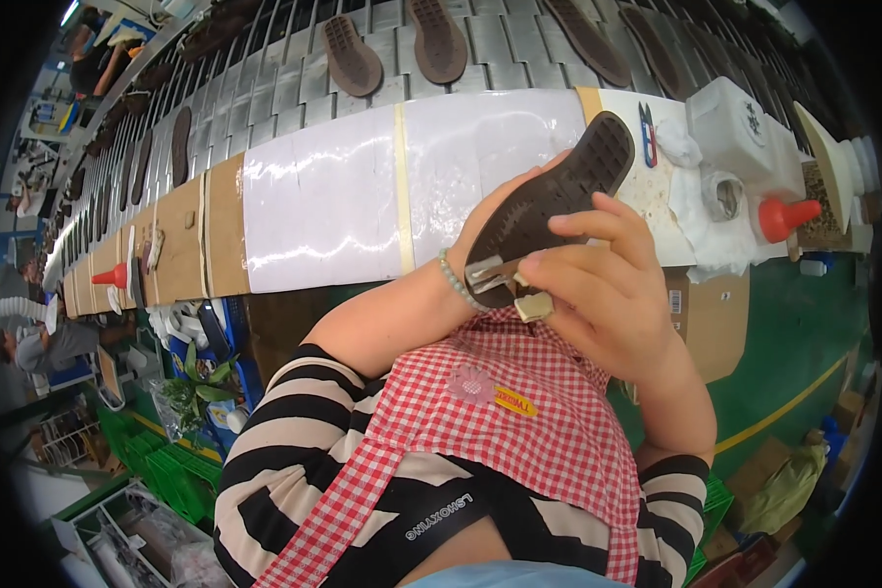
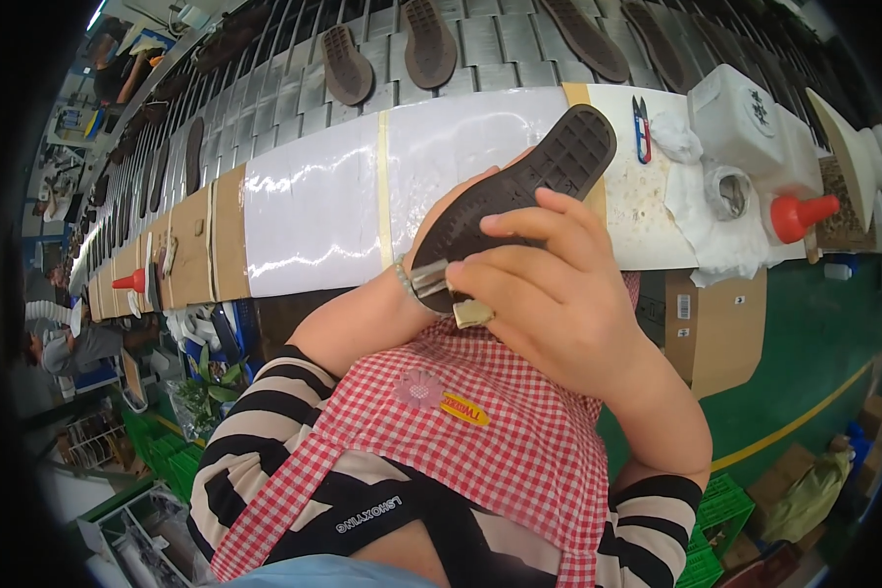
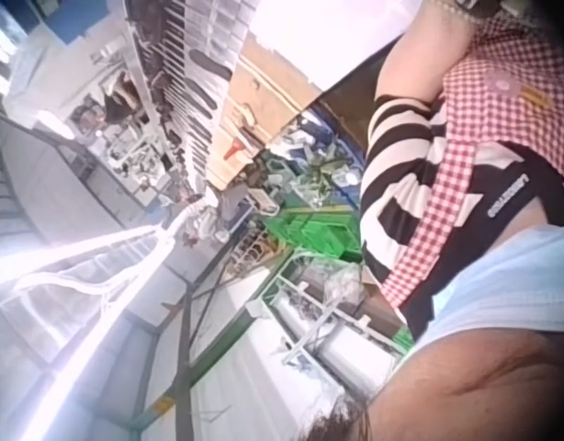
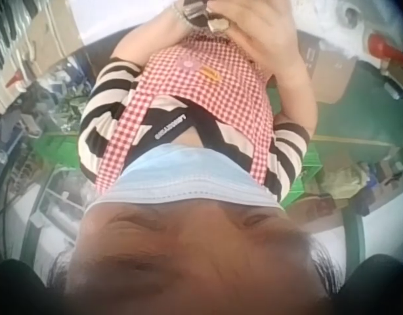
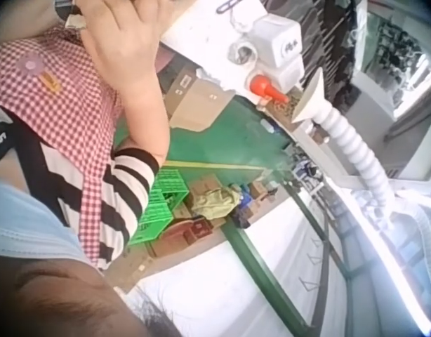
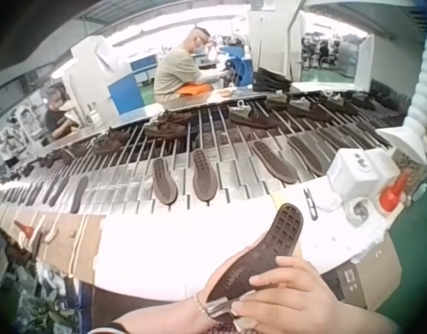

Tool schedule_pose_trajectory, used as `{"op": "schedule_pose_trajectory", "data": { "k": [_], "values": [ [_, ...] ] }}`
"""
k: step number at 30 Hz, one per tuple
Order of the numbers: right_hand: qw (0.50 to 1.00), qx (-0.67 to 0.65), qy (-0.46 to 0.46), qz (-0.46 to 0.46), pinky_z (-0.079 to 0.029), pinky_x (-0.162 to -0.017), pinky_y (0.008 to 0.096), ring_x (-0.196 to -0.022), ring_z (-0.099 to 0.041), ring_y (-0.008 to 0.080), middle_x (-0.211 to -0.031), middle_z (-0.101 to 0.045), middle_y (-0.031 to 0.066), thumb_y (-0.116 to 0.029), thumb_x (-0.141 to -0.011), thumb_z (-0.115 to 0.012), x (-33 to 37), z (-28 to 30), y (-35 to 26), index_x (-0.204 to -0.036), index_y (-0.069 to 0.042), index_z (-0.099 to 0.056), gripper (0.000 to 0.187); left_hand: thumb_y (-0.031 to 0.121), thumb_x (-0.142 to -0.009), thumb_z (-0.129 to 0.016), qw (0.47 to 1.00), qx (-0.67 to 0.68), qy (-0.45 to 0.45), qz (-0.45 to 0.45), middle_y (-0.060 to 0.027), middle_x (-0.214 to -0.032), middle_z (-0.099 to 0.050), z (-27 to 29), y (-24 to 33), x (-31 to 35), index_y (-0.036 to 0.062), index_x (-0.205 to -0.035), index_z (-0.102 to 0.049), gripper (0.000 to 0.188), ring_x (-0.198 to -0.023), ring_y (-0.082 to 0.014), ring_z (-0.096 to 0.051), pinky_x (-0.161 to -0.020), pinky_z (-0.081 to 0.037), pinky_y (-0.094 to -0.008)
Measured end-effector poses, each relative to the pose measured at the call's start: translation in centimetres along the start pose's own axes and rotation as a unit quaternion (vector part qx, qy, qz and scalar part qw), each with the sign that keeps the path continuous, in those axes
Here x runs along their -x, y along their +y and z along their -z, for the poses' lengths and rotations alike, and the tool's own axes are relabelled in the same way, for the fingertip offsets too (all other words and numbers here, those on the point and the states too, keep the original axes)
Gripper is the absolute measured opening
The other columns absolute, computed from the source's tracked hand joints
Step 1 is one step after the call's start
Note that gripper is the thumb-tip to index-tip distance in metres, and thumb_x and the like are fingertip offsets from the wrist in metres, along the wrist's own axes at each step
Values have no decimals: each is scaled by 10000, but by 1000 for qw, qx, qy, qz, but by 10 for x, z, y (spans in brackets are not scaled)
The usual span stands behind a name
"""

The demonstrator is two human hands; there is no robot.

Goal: Applying adhesive to the underside of shoe soles using a manual brush at a factory station.

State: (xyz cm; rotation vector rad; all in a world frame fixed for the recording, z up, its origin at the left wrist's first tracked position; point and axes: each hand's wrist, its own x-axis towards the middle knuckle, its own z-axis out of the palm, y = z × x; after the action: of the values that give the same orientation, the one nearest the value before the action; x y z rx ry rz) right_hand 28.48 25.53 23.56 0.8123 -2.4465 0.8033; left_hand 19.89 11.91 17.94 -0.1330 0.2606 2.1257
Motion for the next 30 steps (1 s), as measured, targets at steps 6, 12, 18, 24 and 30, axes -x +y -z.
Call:
{"op": "schedule_pose_trajectory", "data": {
  "k": [6, 12, 18, 24, 30],
  "values": [
    [998, 26, -56, 28, -389, -1110, 490, -1122, -623, 213, -1003, -723, -45, -175, -738, -732, 3, 8, -3, -1004, -183, -769, 269, 275, -1112, -323, 999, 33, -2, 17, -188, -1175, -656, 11, -1, 7, 17, -1350, -526, 405, -1038, -289, -684, -852, -620, -411],
    [991, 82, -102, 27, -401, -1108, 481, -1109, -628, 199, -996, -722, -69, -208, -748, -706, 1, 30, -6, -973, -211, -773, 235, 285, -1104, -279, 961, 135, -205, 127, -217, -1418, -521, 32, -3, 2, 14, -1509, -380, 498, -1251, -340, -585, -1096, -494, -437],
    [987, 145, -9, -72, -442, -1055, 482, -1072, -640, 252, -1036, -726, 23, -122, -636, -824, 9, 50, -14, -1048, -117, -746, 419, 346, -1096, -351, 974, 159, -121, 107, -213, -1538, -406, 15, 5, 5, 147, -1581, -293, 528, -1365, -425, -475, -1099, -472, -547],
    [974, -68, 60, -205, -515, -886, 384, -1002, -653, 287, -1020, -715, 94, -87, -646, -887, 25, 14, -25, -1088, -19, -703, 483, 482, -1072, -328, 995, 1, -99, -26, -242, -1569, -356, -2, 3, 5, 4, -1552, -301, 678, -1496, -355, -300, -1232, -293, -529],
    [973, 8, 80, -216, -503, -827, 395, -899, -630, 270, -905, -674, 72, -89, -676, -866, 32, 10, -16, -1057, -30, -686, 425, 483, -1074, -335, 994, 32, -97, -35, -223, -1566, -369, -7, 5, 10, 6, -1535, -335, 663, -1486, -358, -315, -1235, -297, -530]
  ]
}}
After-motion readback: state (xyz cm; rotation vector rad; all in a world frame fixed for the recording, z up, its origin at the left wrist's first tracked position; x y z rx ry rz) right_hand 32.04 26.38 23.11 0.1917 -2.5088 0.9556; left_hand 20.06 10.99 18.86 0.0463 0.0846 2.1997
